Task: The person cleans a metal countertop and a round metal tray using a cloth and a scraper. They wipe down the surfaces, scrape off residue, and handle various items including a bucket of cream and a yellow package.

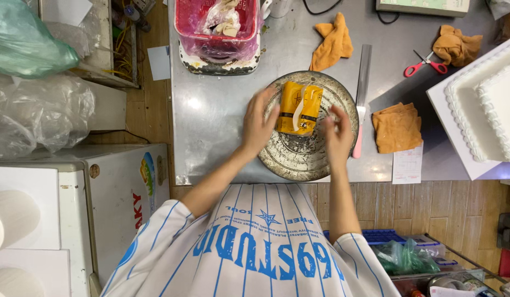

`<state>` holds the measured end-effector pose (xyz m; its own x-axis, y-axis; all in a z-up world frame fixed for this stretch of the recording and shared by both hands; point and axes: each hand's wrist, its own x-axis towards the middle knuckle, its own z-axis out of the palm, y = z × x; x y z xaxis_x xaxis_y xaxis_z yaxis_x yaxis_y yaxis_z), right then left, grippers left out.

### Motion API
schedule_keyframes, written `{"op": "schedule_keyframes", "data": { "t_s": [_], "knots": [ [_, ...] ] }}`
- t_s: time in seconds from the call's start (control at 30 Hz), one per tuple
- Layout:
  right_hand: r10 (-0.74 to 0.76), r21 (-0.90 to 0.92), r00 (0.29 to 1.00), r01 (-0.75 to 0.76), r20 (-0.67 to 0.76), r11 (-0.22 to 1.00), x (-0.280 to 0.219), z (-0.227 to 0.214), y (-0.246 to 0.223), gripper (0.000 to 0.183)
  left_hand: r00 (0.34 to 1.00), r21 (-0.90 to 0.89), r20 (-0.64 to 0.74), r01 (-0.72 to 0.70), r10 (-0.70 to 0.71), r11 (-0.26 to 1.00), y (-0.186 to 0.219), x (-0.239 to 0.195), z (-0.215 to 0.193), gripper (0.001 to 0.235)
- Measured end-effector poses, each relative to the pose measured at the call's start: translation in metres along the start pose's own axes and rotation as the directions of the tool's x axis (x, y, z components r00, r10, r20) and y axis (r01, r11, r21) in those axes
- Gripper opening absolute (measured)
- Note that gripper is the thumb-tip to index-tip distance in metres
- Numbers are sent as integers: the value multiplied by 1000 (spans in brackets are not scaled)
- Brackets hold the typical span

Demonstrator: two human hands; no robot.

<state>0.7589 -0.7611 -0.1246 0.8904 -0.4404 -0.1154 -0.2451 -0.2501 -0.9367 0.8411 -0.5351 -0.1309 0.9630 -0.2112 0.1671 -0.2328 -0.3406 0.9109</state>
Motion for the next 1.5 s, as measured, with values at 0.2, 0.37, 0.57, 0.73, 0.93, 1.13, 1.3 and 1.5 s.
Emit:
{"op": "schedule_keyframes", "data": {
  "t_s": [0.2,0.37,0.57,0.73,0.93,1.13,1.3,1.5],
  "knots": [
    [4,101,981,-24,193,995,67,12,-8,37,692,2,665,376,-282,927,73,-54,6,74],
    [35,75,976,-52,213,996,63,17,4,21,690,155,614,371,-383,916,71,-35,16,103],
    [-294,29,954,293,53,956,31,22,-40,13,704,121,539,478,-462,870,58,-18,-8,87],
    [-477,-77,879,477,10,876,19,23,-83,10,670,-201,663,590,-334,782,31,-6,-4,50],
    [-258,15,966,258,-18,966,25,42,-86,13,453,-210,843,775,-291,597,18,-16,5,30],
    [-201,368,978,205,-50,907,35,50,-56,17,518,-373,832,787,-197,492,18,-20,-6,24],
    [310,615,810,-581,497,532,19,39,3,68,602,-465,791,706,-107,534,32,-17,-15,25],
    [184,595,723,-663,666,454,8,24,114,80,556,-397,809,757,-192,518,37,-20,-17,23]
  ]
}}
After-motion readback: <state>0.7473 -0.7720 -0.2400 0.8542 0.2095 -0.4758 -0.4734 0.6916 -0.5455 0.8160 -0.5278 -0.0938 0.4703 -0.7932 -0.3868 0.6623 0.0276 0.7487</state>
